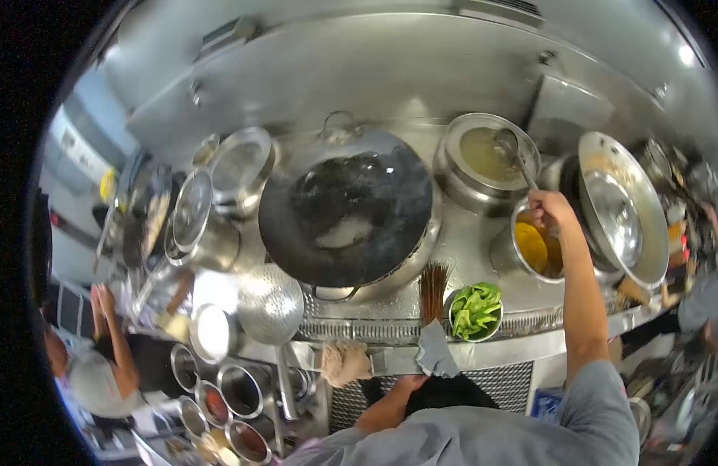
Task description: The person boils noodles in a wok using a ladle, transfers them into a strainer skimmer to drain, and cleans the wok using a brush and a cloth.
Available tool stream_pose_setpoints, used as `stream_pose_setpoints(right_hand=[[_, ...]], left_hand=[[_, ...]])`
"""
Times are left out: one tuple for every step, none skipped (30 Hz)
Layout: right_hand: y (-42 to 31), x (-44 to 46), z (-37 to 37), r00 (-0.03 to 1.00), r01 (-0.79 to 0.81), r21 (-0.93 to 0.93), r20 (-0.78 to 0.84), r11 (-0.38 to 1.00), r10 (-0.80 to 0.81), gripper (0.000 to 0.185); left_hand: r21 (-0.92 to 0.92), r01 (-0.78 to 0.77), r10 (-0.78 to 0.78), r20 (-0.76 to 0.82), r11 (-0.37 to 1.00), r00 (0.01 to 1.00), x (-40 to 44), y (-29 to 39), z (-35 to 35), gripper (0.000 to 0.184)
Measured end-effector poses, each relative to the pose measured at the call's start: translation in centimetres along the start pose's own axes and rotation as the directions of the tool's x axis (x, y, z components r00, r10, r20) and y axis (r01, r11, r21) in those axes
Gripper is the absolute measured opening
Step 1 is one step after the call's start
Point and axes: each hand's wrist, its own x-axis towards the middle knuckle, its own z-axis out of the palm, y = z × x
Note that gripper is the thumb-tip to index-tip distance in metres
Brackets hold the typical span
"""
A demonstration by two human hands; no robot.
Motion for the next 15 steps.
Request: stream_pose_setpoints(right_hand=[[0.0, 0.6, -0.4, 0.992, -0.094, 0.347, 0.114, 0.933, 0.057, 0.023], [0.1, 0.5, -0.7, 0.947, -0.241, 0.639, 0.319, 0.731, 0.034, 0.027], [0.2, 0.2, -0.9, 0.844, -0.432, 0.724, 0.534, 0.537, -0.04, 0.029], [0.1, 0.2, -0.9, 0.824, -0.451, 0.732, 0.562, 0.51, -0.077, 0.029], [0.2, -0.2, -0.6, 0.807, -0.469, 0.749, 0.579, 0.468, -0.117, 0.028], [0.2, -0.7, -0.5, 0.804, -0.46, 0.76, 0.576, 0.459, -0.146, 0.027], [0.1, -1.6, -0.2, 0.804, -0.464, 0.758, 0.578, 0.458, -0.142, 0.027], [-0.5, -2.4, 0.4, 0.797, -0.445, 0.756, 0.579, 0.48, -0.173, 0.027], [-1.1, -3.4, 0.9, 0.79, -0.425, 0.754, 0.579, 0.501, -0.201, 0.027], [-1.7, -4.8, 1.7, 0.768, -0.444, 0.748, 0.601, 0.493, -0.22, 0.028], [-2.3, -5.9, 2.3, 0.766, -0.445, 0.748, 0.603, 0.492, -0.224, 0.028], [-2.8, -7.0, 2.7, 0.738, -0.444, 0.742, 0.621, 0.503, -0.264, 0.028], [-3.2, -8.1, 3.2, 0.709, -0.438, 0.736, 0.636, 0.516, -0.306, 0.029], [-3.5, -9.3, 3.9, 0.698, -0.452, 0.74, 0.641, 0.498, -0.32, 0.031], [-3.6, -10.6, 4.6, 0.698, -0.449, 0.741, 0.64, 0.5, -0.322, 0.031]], left_hand=[[0.136, -0.307, 0.287, 0.144, 0.942, 0.947, 1.6, -1.4, -0.2, 0.033], [0.232, -0.593, 0.524, 0.3, 0.771, 0.797, 2.6, -2.7, -0.5, 0.031], [0.203, -0.601, 0.543, 0.278, 0.773, 0.792, 3.6, -3.4, -0.8, 0.031], [0.046, -0.516, 0.496, 0.215, 0.856, 0.842, 4.2, -3.2, -1.3, 0.029], [-0.106, -0.414, 0.427, 0.166, 0.904, 0.889, 3.4, -2.6, -1.7, 0.028], [-0.205, -0.295, 0.31, 0.047, 0.933, 0.95, 2.9, -2.1, -1.8, 0.026], [-0.206, -0.295, 0.31, 0.041, 0.933, 0.95, 2.3, -2.0, -1.6, 0.026], [-0.226, -0.252, 0.261, 0.011, 0.941, 0.965, 2.5, -1.6, -0.9, 0.026], [-0.246, -0.207, 0.208, -0.021, 0.947, 0.978, 2.6, -1.4, -0.2, 0.026], [-0.27, -0.209, 0.223, 0.022, 0.94, 0.975, 2.4, -1.3, 0.3, 0.025], [-0.269, -0.214, 0.228, 0.022, 0.939, 0.974, 2.1, -1.1, 0.8, 0.025], [-0.276, -0.212, 0.227, 0.022, 0.937, 0.974, 2.2, -1.2, 0.7, 0.026], [-0.261, -0.218, 0.229, 0.009, 0.94, 0.973, 2.2, -0.8, 0.9, 0.027], [-0.248, -0.218, 0.225, 0.0, 0.944, 0.974, 2.1, -0.8, 1.3, 0.027], [-0.227, -0.212, 0.216, -0.007, 0.951, 0.976, 2.2, -0.7, 1.5, 0.028]])
